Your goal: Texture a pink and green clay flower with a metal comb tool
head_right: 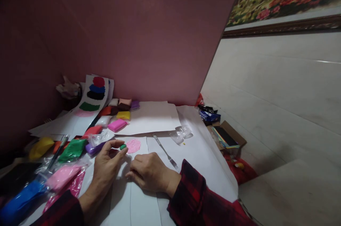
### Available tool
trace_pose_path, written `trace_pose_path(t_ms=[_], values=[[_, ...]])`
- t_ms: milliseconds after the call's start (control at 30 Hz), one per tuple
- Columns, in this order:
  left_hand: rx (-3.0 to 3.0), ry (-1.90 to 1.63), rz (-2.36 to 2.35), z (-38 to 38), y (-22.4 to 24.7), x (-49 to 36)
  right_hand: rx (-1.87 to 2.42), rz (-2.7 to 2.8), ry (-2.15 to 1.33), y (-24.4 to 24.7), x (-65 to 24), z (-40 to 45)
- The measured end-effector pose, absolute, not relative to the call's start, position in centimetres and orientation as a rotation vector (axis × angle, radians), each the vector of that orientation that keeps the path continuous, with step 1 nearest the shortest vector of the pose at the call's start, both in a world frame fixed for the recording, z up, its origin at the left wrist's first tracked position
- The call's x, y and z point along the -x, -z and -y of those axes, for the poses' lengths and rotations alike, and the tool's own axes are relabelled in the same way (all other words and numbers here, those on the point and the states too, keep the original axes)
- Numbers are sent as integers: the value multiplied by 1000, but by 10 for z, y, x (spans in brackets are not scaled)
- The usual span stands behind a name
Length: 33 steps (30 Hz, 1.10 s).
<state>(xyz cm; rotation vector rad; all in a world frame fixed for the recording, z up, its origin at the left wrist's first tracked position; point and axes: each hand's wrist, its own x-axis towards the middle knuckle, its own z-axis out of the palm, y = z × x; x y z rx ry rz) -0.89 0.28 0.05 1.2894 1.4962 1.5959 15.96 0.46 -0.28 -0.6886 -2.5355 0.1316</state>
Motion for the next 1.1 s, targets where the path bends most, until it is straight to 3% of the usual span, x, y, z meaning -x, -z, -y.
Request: trace_pose_path(t_ms=[1100], values=[[-1306,-1509,-1474,-3,3,8,672,2505,-113,0,-158,-4]])
